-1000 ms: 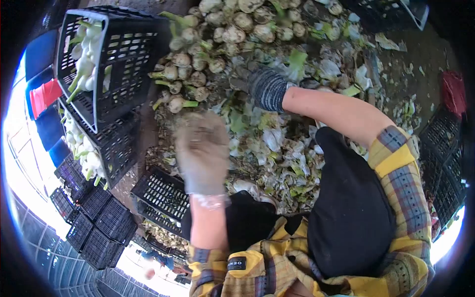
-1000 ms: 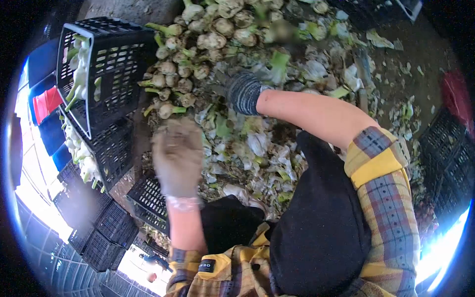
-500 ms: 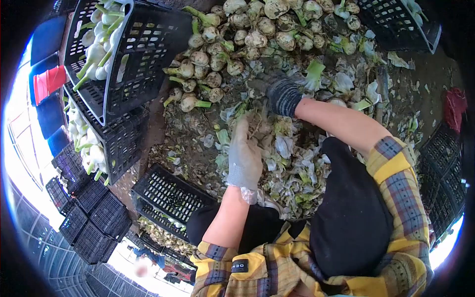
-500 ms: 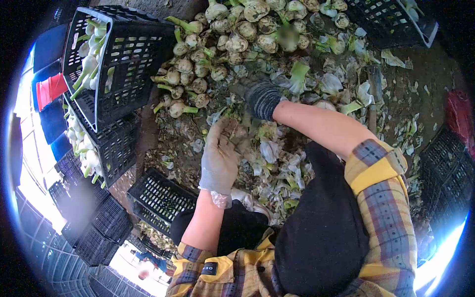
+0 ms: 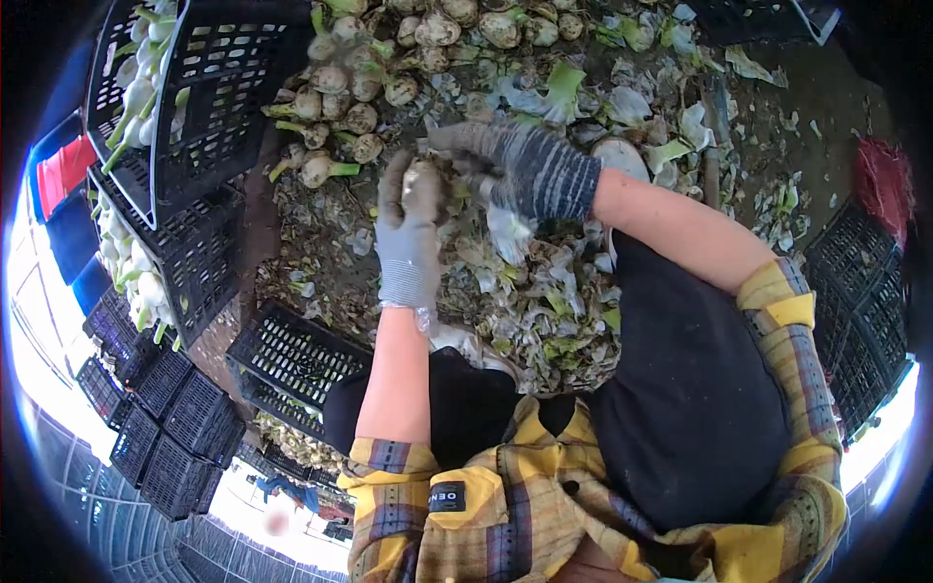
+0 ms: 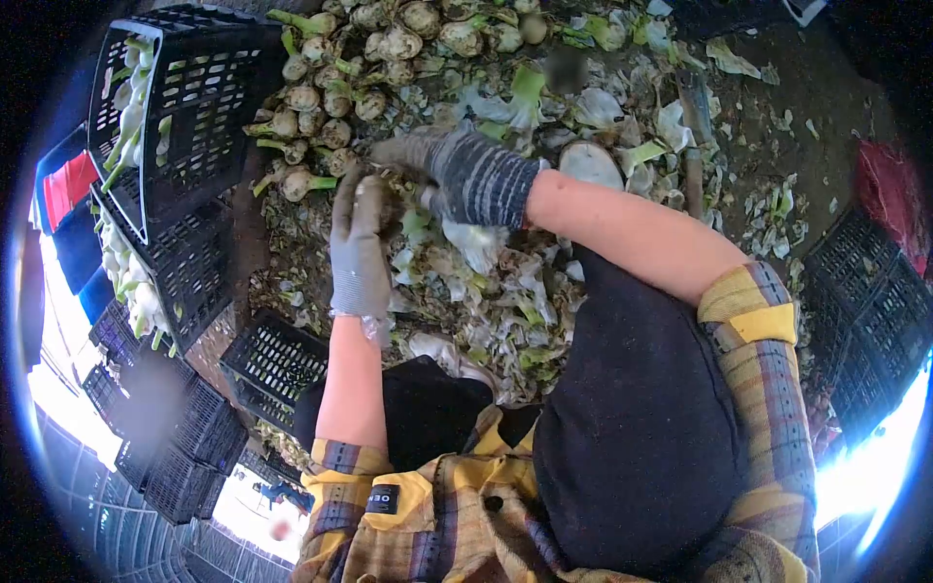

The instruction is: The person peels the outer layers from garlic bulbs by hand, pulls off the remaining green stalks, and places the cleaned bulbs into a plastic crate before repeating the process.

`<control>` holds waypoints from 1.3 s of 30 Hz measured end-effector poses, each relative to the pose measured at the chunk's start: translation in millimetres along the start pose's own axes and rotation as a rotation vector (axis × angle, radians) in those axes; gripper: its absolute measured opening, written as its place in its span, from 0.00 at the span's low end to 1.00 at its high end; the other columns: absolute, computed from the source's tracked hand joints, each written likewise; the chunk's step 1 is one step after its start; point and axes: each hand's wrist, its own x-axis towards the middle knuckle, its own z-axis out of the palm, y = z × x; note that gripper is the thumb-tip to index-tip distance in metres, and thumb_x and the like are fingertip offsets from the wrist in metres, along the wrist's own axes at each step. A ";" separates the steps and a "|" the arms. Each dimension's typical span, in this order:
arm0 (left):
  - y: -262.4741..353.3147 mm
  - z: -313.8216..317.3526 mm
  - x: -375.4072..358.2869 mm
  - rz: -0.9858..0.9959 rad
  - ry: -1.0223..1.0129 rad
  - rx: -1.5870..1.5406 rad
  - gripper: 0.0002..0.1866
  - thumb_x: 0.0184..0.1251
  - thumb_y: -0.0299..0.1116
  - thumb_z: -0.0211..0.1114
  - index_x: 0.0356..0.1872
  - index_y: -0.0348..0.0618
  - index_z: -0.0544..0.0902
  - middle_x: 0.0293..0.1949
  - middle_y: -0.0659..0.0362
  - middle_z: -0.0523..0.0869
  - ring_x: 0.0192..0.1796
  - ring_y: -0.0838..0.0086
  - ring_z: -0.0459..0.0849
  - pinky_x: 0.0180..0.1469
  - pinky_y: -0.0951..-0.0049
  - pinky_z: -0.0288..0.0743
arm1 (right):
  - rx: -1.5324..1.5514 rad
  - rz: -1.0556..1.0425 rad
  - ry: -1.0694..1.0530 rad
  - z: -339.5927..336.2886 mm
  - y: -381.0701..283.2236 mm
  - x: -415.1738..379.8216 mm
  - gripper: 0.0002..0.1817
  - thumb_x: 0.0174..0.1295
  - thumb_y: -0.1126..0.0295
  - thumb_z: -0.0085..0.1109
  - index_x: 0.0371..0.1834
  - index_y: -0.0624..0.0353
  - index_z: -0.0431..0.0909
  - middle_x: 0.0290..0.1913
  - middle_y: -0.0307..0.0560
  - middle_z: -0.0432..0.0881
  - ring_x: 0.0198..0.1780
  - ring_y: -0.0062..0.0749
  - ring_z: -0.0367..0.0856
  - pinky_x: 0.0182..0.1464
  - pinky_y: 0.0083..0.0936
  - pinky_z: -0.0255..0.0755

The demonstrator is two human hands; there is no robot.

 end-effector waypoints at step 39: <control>-6.3 12.0 -8.0 -0.334 -0.054 -0.172 0.28 0.66 0.52 0.45 0.55 0.38 0.68 0.50 0.54 0.71 0.49 0.73 0.72 0.52 0.73 0.68 | 0.127 0.405 -0.015 27.2 12.8 -18.7 0.15 0.57 0.62 0.50 0.34 0.64 0.76 0.30 0.62 0.77 0.32 0.53 0.77 0.36 0.42 0.70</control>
